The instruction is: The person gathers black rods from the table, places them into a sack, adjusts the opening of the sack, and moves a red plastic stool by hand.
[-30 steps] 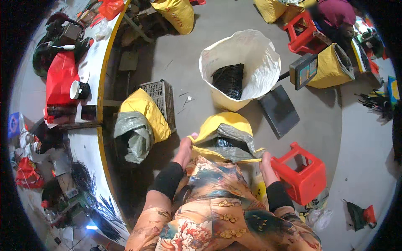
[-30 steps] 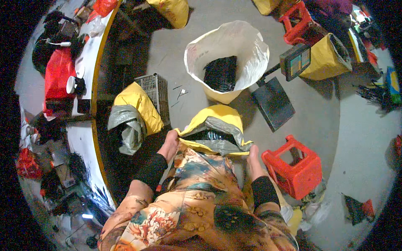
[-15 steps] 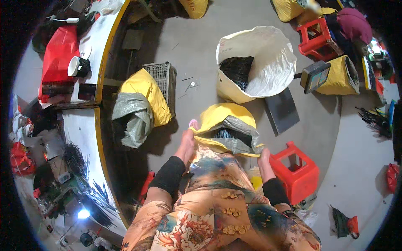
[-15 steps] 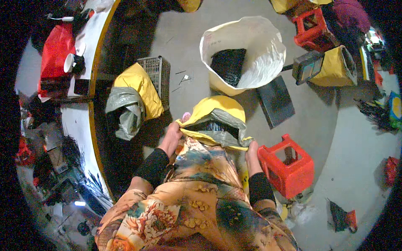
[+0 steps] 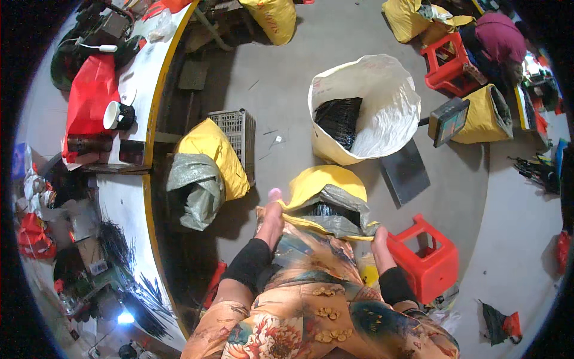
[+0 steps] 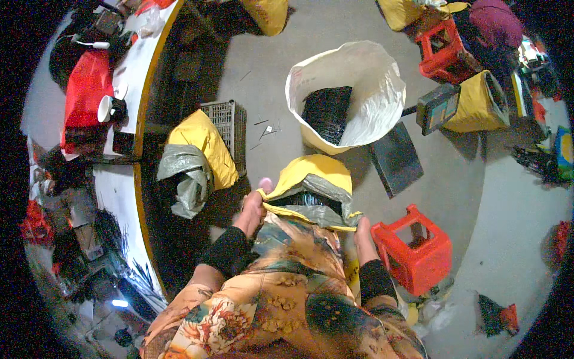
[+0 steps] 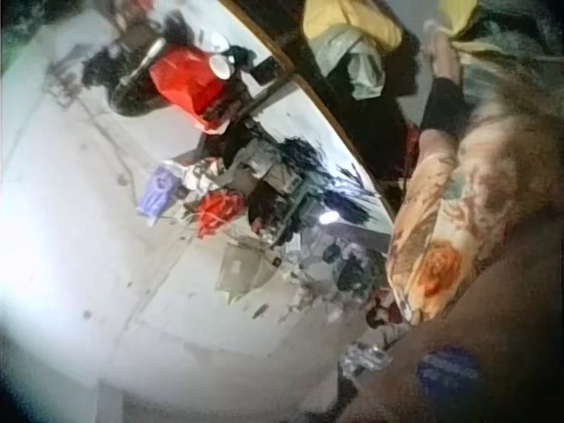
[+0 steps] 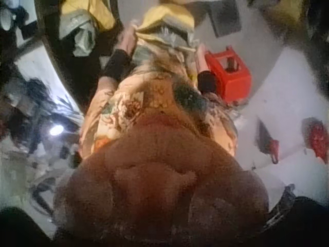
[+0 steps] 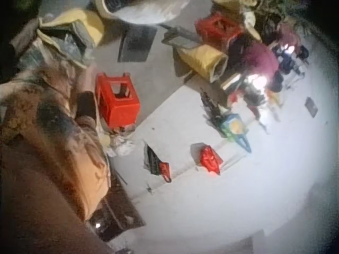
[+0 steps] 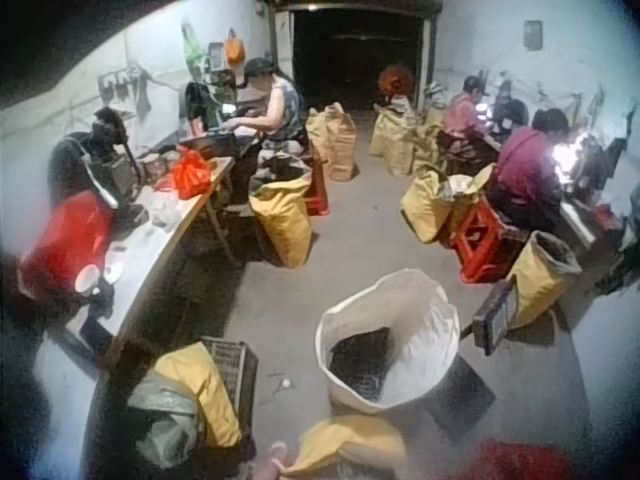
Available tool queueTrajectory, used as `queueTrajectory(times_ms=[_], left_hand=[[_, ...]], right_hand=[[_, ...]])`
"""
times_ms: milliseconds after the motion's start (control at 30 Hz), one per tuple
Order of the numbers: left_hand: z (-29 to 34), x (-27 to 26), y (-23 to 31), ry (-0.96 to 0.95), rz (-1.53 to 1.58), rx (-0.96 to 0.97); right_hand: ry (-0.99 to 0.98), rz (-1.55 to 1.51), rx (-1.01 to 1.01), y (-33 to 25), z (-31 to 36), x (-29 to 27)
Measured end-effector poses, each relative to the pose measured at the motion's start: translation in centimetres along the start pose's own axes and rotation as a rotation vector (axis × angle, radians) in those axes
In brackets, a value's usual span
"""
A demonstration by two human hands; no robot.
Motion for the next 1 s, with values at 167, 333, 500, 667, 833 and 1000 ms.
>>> queueTrajectory(times_ms=[167,333,500,667,833,1000], left_hand=[[0.0,1.1,1.5,-0.141,0.123,0.103],[0.3,0.3,2.0,-0.244,0.034,-0.079],[-6.0,-2.2,0.6,-0.165,0.088,0.125],[-2.4,-2.2,5.1,-0.163,-0.097,-0.051],[-0.9,-1.5,9.4,-0.105,0.036,-0.058],[3.5,-0.9,12.8,-0.021,0.084,-0.003]], right_hand=[[0.054,0.05,-0.041,-0.1,-0.7,1.2],[0.181,-0.08,-0.091,-0.2,1.8,3.6],[0.13,-0.162,-0.124,1.0,0.7,3.6],[0.178,-0.243,-0.162,-0.3,4.0,6.4],[0.066,-0.191,-0.116,0.0,3.8,9.3],[-0.073,-0.029,-0.044,1.4,4.1,10.2]])
Point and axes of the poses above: each hand's wrist, its own z-axis away from the middle knuckle, its own x-axis out of the palm, y = z × x, the point moved 1 cm from there along -z, towards the middle knuckle, and after that the axes turned 2 degrees about z, right-handed, at the moved point
